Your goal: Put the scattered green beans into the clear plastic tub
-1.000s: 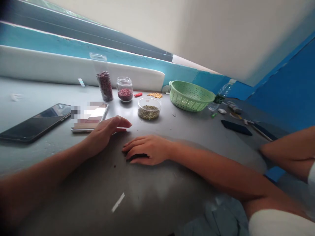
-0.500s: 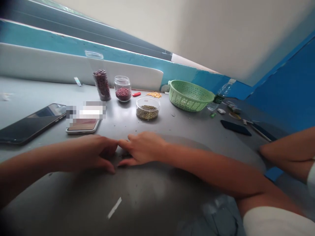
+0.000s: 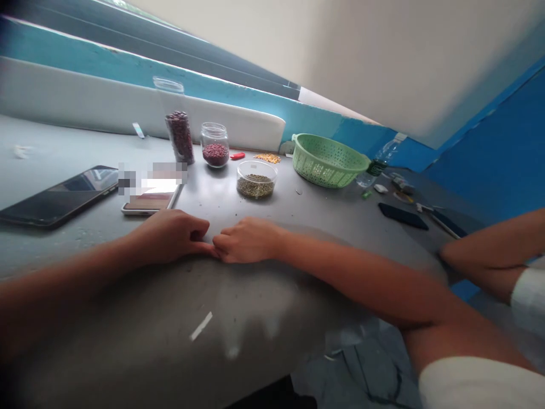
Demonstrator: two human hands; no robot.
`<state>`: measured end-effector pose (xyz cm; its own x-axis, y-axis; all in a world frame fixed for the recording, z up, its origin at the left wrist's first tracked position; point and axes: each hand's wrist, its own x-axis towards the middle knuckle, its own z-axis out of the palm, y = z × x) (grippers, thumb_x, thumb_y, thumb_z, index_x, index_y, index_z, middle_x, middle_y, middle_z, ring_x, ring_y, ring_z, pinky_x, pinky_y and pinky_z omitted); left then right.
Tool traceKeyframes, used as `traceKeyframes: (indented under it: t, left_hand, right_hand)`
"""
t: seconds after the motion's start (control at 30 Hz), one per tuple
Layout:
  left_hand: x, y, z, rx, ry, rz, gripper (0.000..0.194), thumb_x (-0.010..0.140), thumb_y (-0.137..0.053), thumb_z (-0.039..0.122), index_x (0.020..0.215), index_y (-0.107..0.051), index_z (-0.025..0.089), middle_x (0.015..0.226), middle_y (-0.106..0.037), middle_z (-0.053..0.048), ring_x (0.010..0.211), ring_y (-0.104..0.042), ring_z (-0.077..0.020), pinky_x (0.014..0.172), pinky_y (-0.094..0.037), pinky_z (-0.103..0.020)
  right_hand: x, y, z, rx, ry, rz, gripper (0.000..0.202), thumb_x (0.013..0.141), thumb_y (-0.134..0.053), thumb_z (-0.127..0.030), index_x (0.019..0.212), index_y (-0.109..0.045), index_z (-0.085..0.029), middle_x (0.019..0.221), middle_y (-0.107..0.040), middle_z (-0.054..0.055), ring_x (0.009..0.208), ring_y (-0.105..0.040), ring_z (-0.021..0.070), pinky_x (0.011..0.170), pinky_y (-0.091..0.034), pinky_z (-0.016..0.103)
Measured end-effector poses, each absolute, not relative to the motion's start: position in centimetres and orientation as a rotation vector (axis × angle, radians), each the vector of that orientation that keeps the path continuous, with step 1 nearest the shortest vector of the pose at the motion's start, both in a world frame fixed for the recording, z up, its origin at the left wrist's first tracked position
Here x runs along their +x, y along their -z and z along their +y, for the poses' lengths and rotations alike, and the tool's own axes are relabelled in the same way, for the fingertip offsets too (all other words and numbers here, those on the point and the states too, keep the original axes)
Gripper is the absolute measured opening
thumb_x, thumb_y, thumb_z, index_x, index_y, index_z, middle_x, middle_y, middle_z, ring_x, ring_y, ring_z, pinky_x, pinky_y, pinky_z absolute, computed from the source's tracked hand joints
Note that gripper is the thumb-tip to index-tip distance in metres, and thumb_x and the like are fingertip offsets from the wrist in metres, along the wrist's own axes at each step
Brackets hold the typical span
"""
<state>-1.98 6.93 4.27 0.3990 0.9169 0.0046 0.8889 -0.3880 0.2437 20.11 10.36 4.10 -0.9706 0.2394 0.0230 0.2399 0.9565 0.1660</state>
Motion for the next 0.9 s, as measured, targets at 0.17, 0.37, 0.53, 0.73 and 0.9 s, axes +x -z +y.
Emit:
traceKeyframes:
  t: [0.17, 0.37, 0.53, 0.73, 0.9]
  left_hand:
    - [-2.2, -4.2, 7.0, 2.371, -0.263, 1.609, 0.06, 0.07, -0.068, 0.081, 0.062, -0.053, 0.023, 0.057, -0.056, 0.001, 0.055, -0.047, -0.0171, 0.058, -0.024, -0.03]
    - [-2.8, -4.6, 7.2, 2.3, -0.252, 1.525, 0.055, 0.073, -0.068, 0.076, 0.067, -0.055, 0.023, 0.06, -0.061, 0.002, 0.056, -0.051, -0.0164, 0.056, -0.028, -0.029]
    - [-3.3, -4.8, 7.1, 2.316, -0.27, 1.416, 0.053, 0.077, -0.067, 0.074, 0.072, -0.057, 0.023, 0.061, -0.06, 0.001, 0.056, -0.05, -0.0159, 0.054, -0.031, -0.029]
    - [-2.7, -4.6, 6.6, 2.397, -0.617, 1.29, 0.043, 0.101, -0.046, 0.057, 0.109, -0.068, 0.021, 0.094, -0.073, -0.005, 0.077, -0.066, -0.0202, 0.073, -0.051, -0.033]
    - [-0.5, -3.1, 5.7, 2.453, -0.534, 1.181, 0.051, 0.106, -0.041, 0.051, 0.149, -0.055, 0.027, 0.159, -0.052, -0.004, 0.146, -0.049, -0.0273, 0.126, -0.036, -0.044]
  right_hand:
    - [20.1, -3.4, 10.6, -0.417, 0.196, -3.004, 0.05, 0.107, -0.037, -0.04, 0.071, -0.063, -0.018, 0.067, -0.064, 0.003, 0.055, -0.051, 0.012, 0.059, -0.028, 0.032]
    - [20.0, -3.7, 10.3, -0.535, 0.124, -3.019, 0.054, 0.108, -0.035, -0.04, 0.067, -0.064, -0.019, 0.066, -0.063, 0.002, 0.056, -0.048, 0.0122, 0.058, -0.027, 0.031]
    - [20.1, -4.3, 10.6, -0.65, -0.157, -2.915, 0.05, 0.105, -0.041, -0.036, 0.059, -0.051, -0.019, 0.058, -0.048, -0.001, 0.055, -0.036, 0.0103, 0.059, -0.025, 0.03]
    - [20.0, -4.5, 12.1, -0.796, -0.711, -2.508, 0.055, 0.104, -0.04, -0.047, 0.057, -0.032, -0.021, 0.056, -0.027, -0.006, 0.057, -0.027, 0.0085, 0.057, -0.024, 0.028]
    - [20.1, -6.7, 15.5, -0.915, -0.639, -2.256, 0.055, 0.104, -0.041, -0.044, 0.055, -0.031, -0.022, 0.054, -0.03, -0.005, 0.054, -0.031, 0.0082, 0.057, -0.026, 0.027]
